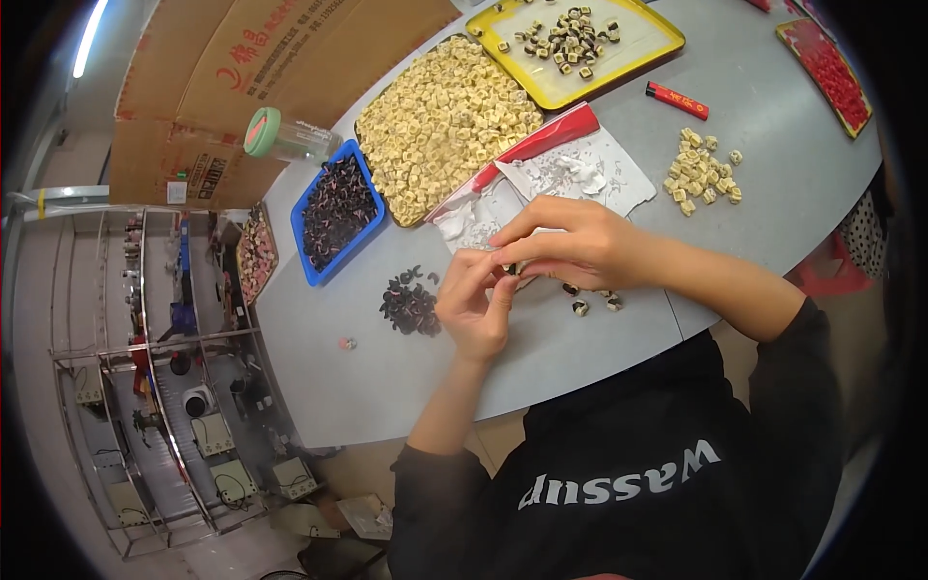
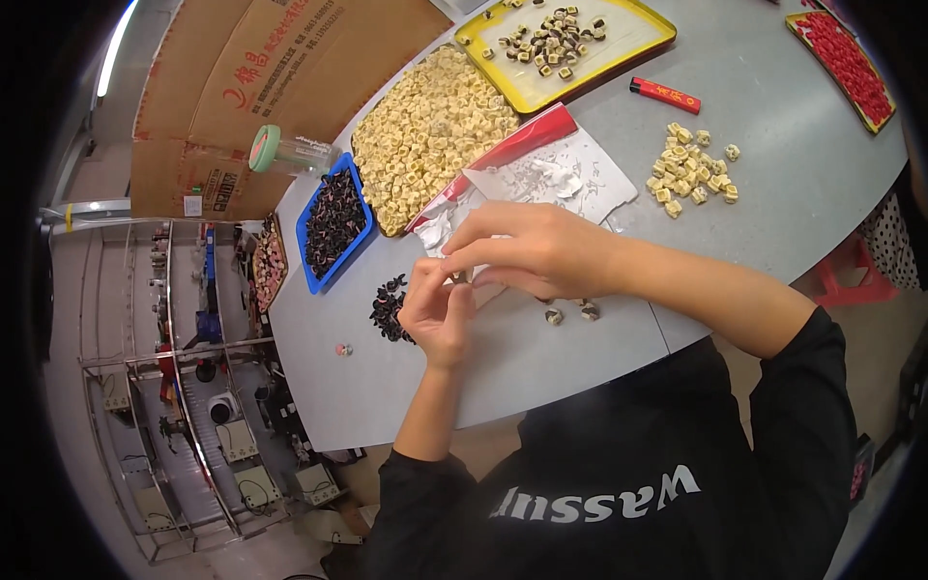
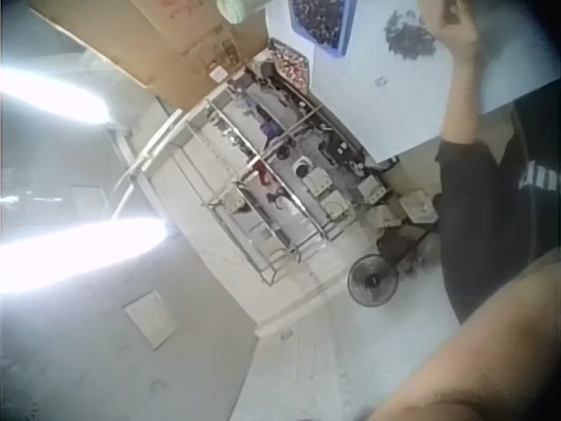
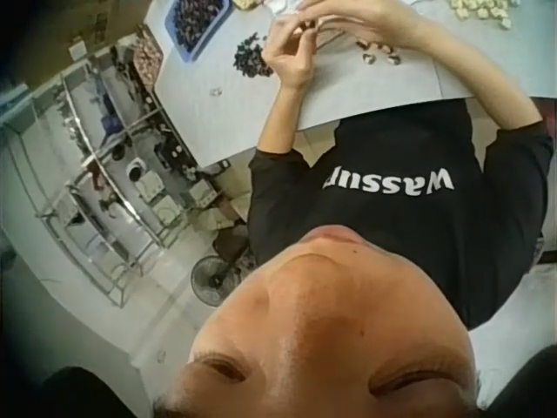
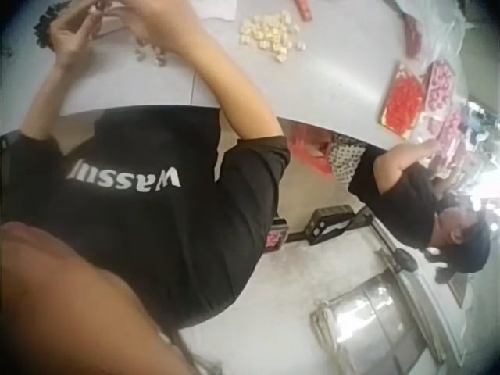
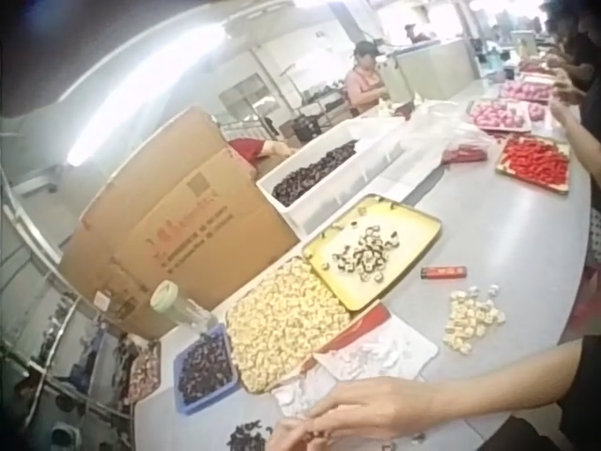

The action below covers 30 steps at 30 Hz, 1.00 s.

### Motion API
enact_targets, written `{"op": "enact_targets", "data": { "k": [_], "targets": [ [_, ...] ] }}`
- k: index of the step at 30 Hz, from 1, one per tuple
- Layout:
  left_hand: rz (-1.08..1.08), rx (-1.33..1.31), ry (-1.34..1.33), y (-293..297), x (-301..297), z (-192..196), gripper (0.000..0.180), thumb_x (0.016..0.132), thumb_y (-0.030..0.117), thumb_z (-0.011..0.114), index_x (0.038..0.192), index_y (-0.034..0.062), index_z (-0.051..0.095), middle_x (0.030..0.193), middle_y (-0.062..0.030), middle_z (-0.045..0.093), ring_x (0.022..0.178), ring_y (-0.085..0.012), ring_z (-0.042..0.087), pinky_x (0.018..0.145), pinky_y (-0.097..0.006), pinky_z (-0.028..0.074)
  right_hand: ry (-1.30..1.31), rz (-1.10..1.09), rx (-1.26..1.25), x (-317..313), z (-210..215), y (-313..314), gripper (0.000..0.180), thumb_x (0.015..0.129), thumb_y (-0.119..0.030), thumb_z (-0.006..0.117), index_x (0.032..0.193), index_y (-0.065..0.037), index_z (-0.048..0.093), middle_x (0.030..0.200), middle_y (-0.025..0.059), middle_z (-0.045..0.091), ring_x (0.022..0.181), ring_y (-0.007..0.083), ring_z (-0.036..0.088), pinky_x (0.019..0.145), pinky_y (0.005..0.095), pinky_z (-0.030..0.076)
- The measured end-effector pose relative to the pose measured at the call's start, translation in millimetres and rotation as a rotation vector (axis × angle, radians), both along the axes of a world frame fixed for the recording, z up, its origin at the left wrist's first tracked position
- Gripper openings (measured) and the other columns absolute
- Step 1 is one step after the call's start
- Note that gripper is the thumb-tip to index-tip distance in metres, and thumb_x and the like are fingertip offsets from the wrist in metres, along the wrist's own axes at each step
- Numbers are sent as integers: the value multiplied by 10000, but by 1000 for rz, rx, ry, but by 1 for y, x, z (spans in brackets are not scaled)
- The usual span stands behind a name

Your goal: Applying glue to small decorative components and assembling them.

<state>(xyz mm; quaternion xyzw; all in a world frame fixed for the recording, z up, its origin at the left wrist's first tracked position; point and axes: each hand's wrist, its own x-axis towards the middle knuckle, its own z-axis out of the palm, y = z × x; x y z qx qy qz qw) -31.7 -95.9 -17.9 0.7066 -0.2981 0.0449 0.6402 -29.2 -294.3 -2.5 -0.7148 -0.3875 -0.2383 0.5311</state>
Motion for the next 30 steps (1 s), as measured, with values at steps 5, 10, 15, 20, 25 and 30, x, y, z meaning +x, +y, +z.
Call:
{"op": "enact_targets", "data": {
  "k": [5,10,15,20,25,30],
  "targets": [
    [-71,-45,105,-3,1,8,276,857,5,619,1131,-33,603,981,-98,543,751,-133,528,583,-222,450,-70,-30,-54,2,5,-5,359,664,0,723,1013,-49,656,967,102,635,855,246,624,701,327,526],
    [-134,-146,298,-5,3,5,264,870,6,598,1131,-34,596,986,-92,536,782,-137,519,615,-232,445,-89,-49,-37,7,1,-5,353,659,-3,726,1001,-44,651,967,102,635,841,247,624,693,332,524],
    [-150,-198,486,-6,3,6,234,851,-29,572,1082,-63,589,986,-87,532,835,-138,515,715,-258,446,-83,-36,-55,6,-3,-5,313,676,-8,724,977,-30,640,983,112,636,848,258,625,704,342,522],
    [-140,-222,497,-8,2,7,229,854,6,574,1071,-68,588,1015,-87,530,888,-142,504,748,-259,434,-13,-1,-42,5,2,-3,303,694,-19,720,985,-26,636,995,102,637,868,261,620,724,344,518],
    [-168,-194,531,-5,6,5,232,866,44,569,1067,-70,588,1046,-89,526,903,-138,508,774,-259,421,1,20,-75,9,2,-5,315,688,-17,723,989,-22,629,990,89,637,874,251,614,732,342,514],
    [-165,-190,555,-8,7,9,215,875,52,556,1051,-67,584,1007,-75,546,893,-129,522,784,-255,413,-85,-24,-132,12,3,-8,285,694,-25,716,960,-17,614,953,101,624,829,263,615,699,349,515]
  ]
}}
